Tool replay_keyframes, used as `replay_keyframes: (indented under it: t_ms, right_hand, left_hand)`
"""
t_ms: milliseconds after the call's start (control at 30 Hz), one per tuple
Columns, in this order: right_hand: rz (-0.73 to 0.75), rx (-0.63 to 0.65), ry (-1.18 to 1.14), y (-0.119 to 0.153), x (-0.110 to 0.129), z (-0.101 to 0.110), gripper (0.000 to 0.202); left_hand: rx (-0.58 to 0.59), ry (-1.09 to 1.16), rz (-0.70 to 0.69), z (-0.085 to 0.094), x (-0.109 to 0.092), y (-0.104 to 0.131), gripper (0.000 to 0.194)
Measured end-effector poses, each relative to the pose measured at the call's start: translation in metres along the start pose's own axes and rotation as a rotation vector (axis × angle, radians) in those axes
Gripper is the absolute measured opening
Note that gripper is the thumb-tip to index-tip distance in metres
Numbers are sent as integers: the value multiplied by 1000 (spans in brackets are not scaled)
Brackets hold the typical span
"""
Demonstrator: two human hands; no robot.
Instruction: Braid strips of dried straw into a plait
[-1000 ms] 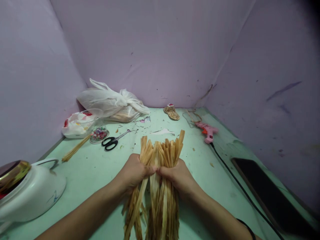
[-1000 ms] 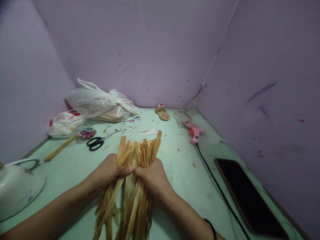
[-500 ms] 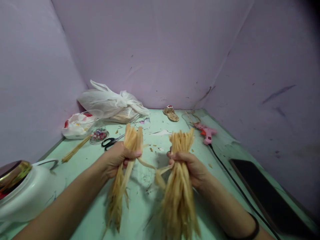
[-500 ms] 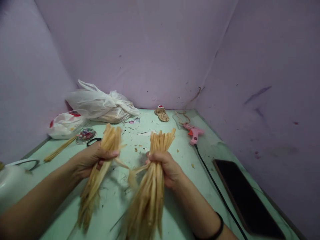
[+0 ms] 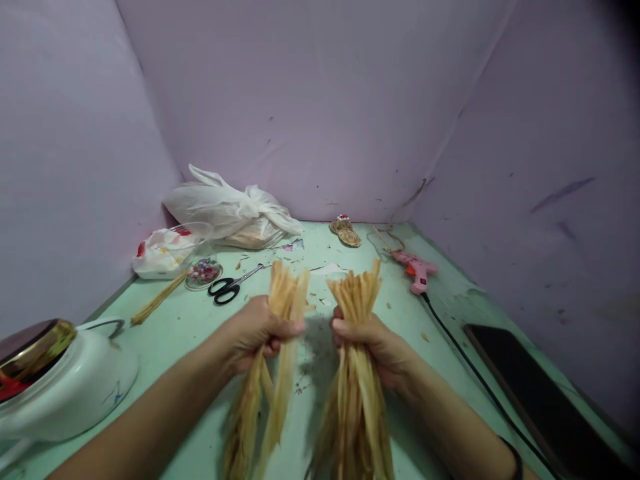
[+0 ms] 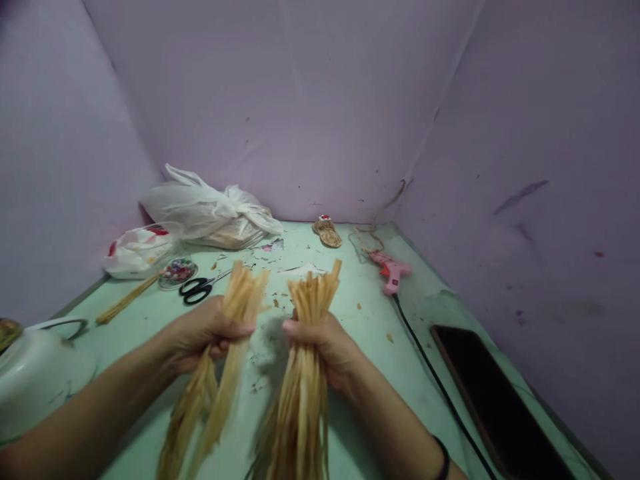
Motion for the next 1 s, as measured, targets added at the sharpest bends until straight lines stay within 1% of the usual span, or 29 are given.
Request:
replay_keyframes:
  t_ms: [67, 100, 133, 167, 267, 367, 467, 533, 600, 633, 667, 767, 800, 833, 867, 933, 1000]
  right_hand:
    - [-46, 122, 21, 1, -16, -15, 25]
    - [-65, 165, 20, 3, -21, -21, 27]
    - [-74, 191, 19, 4, -24, -24, 28]
    - [-70, 188, 20, 4, -25, -25, 29]
    - [-27, 93, 33, 3, -18, -17, 30]
    - [-1, -23, 39, -1, -9, -4, 27]
    - [0, -192, 17, -3, -4, 9, 21]
    - [-21, -285, -4, -4, -5, 15, 18]
    - [-57, -310, -22, -5, -10, 16, 14]
    - [-78, -281, -26, -6, -14, 14, 10]
    - [-87, -223, -28, -7, -18, 10, 8]
    - [-60, 80, -9, -5, -26, -13, 15]
    - [-46, 159, 7, -3, -28, -19, 17]
    - [-37, 205, 26, -1, -30, -23, 18]
    - [-37, 216, 44, 1, -32, -24, 16]
    - [-53, 191, 72, 2, -33, -24, 13]
    - [-82, 182, 61, 2, -32, -23, 12]
  left_hand:
    - [50, 10, -30, -22, 7, -1, 33]
    - [78, 21, -48, -29, 9, -1, 32]
    - [103, 34, -65, -34, 11, -1, 31]
    - [128, 45, -79, -37, 12, -1, 31]
    - [173, 67, -106, -35, 12, -2, 30]
    - [150, 87, -77, -26, 13, -6, 24]
    - [134, 107, -40, -22, 14, -9, 19]
    - [136, 119, -31, -22, 14, -11, 16]
    - [115, 131, -36, -20, 16, -13, 15]
    - [101, 137, -46, -19, 16, -14, 14]
    - [85, 146, -57, -18, 16, -15, 14]
    - [58, 191, -85, -19, 18, -17, 15]
    - [52, 209, -95, -20, 19, -17, 16]
    - [49, 224, -108, -21, 19, -17, 18]
    - [50, 232, -122, -22, 19, -17, 19]
    - [61, 233, -144, -24, 18, -16, 22]
    - [60, 223, -136, -24, 18, -16, 20]
Point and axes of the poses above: each hand's wrist, its own y-axis away from the middle knuckle, its own z-axis out of the back of the hand, x = y × z, the point moved 7 cm from there along -y, towards the middle knuckle, and after that the axes turned 14 degrees about -y, right-handed, at the moved point
